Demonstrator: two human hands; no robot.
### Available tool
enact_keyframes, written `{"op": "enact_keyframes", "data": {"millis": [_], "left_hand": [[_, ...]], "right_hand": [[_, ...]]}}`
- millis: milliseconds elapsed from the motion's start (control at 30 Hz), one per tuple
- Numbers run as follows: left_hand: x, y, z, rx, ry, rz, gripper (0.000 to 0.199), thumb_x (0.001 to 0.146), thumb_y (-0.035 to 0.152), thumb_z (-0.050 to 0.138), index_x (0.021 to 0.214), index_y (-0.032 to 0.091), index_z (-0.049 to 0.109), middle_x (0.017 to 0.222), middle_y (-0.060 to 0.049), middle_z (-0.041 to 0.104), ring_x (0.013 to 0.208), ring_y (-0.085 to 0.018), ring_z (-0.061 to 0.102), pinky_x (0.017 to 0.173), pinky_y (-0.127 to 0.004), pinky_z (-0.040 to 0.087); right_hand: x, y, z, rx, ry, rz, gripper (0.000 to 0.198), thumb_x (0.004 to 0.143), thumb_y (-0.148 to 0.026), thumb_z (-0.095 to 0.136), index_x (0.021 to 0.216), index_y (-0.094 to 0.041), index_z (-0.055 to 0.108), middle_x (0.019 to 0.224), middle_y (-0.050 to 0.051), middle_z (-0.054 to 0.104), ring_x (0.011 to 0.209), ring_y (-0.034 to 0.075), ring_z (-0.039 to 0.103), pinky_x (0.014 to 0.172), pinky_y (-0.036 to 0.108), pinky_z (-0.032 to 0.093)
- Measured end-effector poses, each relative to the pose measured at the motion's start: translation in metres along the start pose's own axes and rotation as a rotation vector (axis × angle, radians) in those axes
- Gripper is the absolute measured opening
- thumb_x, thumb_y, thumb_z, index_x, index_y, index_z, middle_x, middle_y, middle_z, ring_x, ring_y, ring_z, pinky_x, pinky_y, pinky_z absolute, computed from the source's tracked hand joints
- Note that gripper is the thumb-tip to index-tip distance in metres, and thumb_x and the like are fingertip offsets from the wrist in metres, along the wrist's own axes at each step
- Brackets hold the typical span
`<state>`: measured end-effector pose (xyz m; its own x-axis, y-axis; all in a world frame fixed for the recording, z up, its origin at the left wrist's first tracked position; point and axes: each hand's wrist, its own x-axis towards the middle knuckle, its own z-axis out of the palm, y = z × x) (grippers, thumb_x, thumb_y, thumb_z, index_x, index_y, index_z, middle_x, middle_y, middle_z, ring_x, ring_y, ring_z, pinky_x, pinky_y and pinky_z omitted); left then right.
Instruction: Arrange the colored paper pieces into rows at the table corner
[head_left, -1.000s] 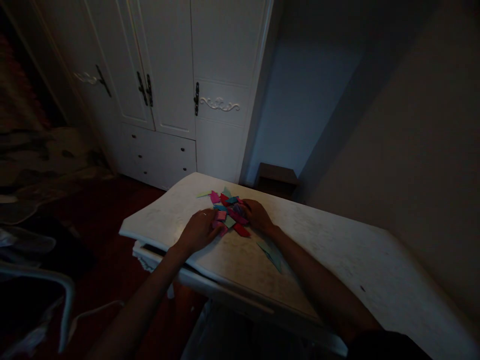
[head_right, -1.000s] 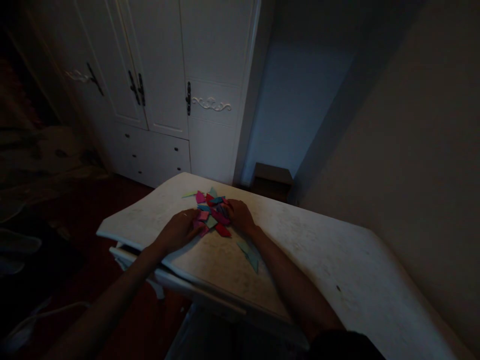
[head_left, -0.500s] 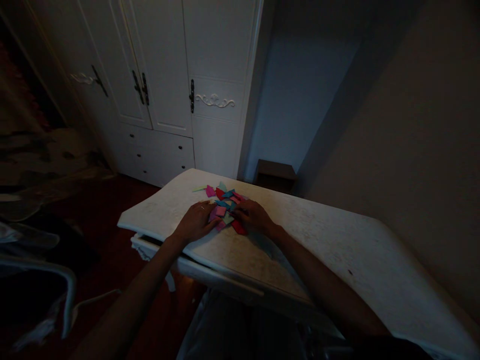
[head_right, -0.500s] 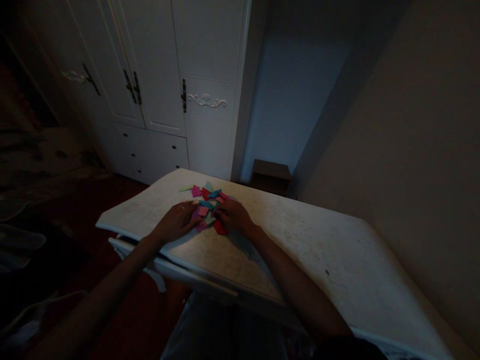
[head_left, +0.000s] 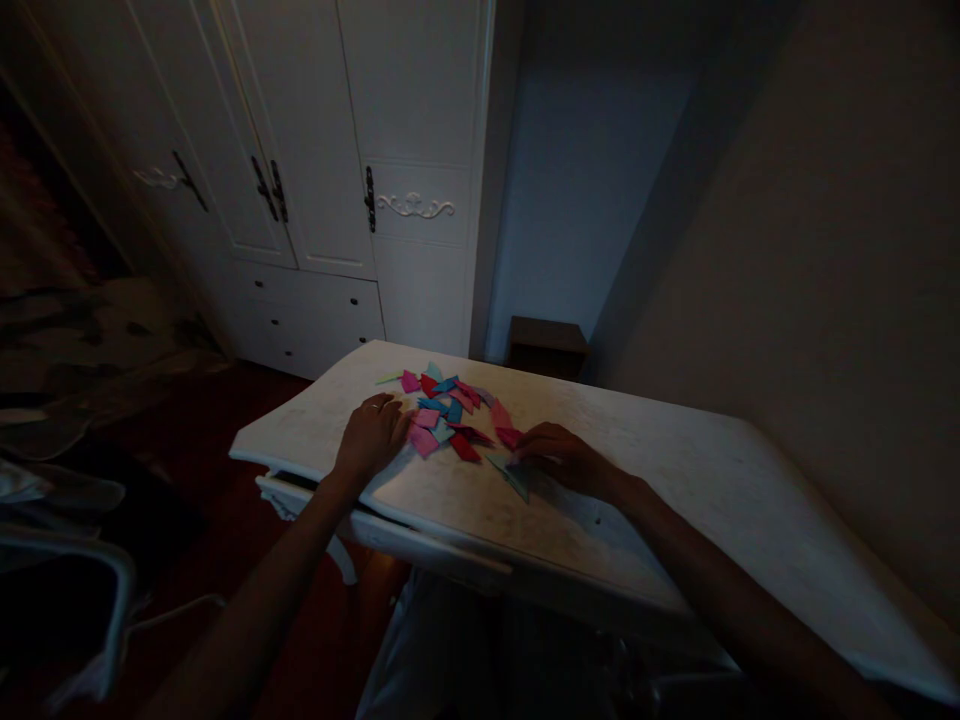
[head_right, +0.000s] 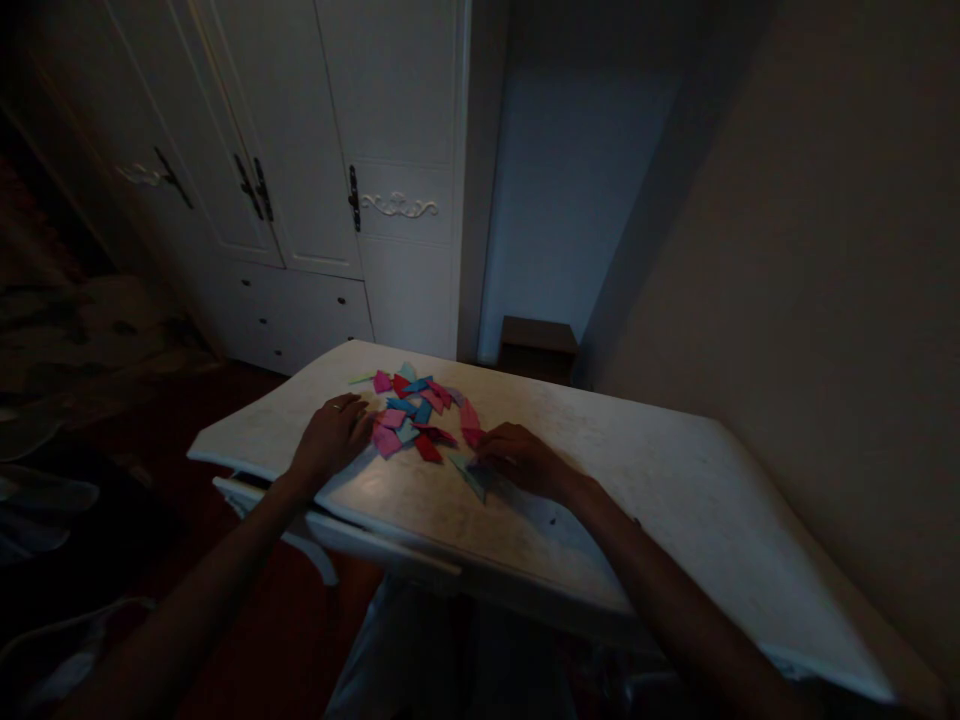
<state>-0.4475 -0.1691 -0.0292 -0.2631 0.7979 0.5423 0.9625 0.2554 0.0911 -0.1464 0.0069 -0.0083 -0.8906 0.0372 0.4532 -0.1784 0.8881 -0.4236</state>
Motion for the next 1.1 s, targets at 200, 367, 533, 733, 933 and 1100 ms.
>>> {"op": "enact_keyframes", "data": {"millis": [200,367,533,733,933,1100], "left_hand": [[-0.001,0.005,-0.006,0.021,0.006,-0.029,0.043,0.094,0.040,0.034,0.103,0.014,0.067,0.111,-0.017,0.066,0.110,-0.029,0.057,0.095,-0.045,0.047],[-0.003,0.010,-0.008,-0.007,0.045,-0.041,0.039,0.093,0.039,0.037,0.107,0.015,0.065,0.114,-0.016,0.064,0.112,-0.029,0.055,0.095,-0.048,0.046],[-0.009,0.040,-0.008,-0.089,0.039,0.100,0.034,0.092,0.039,0.045,0.114,0.018,0.061,0.122,-0.014,0.060,0.117,-0.028,0.054,0.098,-0.046,0.044],[-0.008,0.069,-0.003,-0.126,-0.098,0.253,0.031,0.092,0.038,0.047,0.107,0.020,0.067,0.115,-0.011,0.066,0.116,-0.026,0.056,0.098,-0.044,0.044],[-0.008,0.067,0.002,-0.049,-0.115,0.187,0.034,0.092,0.039,0.047,0.111,0.020,0.068,0.127,-0.015,0.062,0.122,-0.028,0.055,0.101,-0.048,0.042],[-0.009,0.065,0.007,0.100,-0.108,0.061,0.040,0.093,0.038,0.046,0.120,0.015,0.063,0.129,-0.019,0.059,0.124,-0.030,0.053,0.102,-0.047,0.043]], "right_hand": [[-0.032,-0.014,-0.003,0.021,-0.024,0.019,0.025,0.093,-0.038,0.054,0.111,-0.029,0.068,0.117,0.008,0.066,0.110,0.022,0.061,0.092,0.040,0.050],[-0.034,-0.021,0.010,-0.035,-0.038,-0.054,0.037,0.087,-0.042,0.063,0.121,-0.027,0.063,0.127,0.011,0.061,0.120,0.027,0.055,0.098,0.046,0.047],[-0.027,-0.015,0.025,-0.144,-0.052,-0.092,0.026,0.092,-0.031,0.056,0.114,-0.021,0.067,0.126,0.016,0.061,0.118,0.028,0.057,0.096,0.046,0.049],[-0.010,0.005,0.042,-0.242,-0.006,-0.096,0.028,0.093,-0.020,0.049,0.116,-0.019,0.065,0.130,0.018,0.059,0.122,0.029,0.055,0.098,0.048,0.049],[0.024,0.025,0.059,-0.292,-0.016,-0.084,0.030,0.092,-0.021,0.051,0.120,-0.015,0.061,0.131,0.020,0.057,0.127,0.029,0.051,0.102,0.049,0.046],[0.041,0.029,0.063,-0.256,-0.075,-0.137,0.042,0.092,-0.020,0.050,0.133,-0.011,0.051,0.144,0.020,0.045,0.138,0.027,0.037,0.109,0.046,0.041]]}}
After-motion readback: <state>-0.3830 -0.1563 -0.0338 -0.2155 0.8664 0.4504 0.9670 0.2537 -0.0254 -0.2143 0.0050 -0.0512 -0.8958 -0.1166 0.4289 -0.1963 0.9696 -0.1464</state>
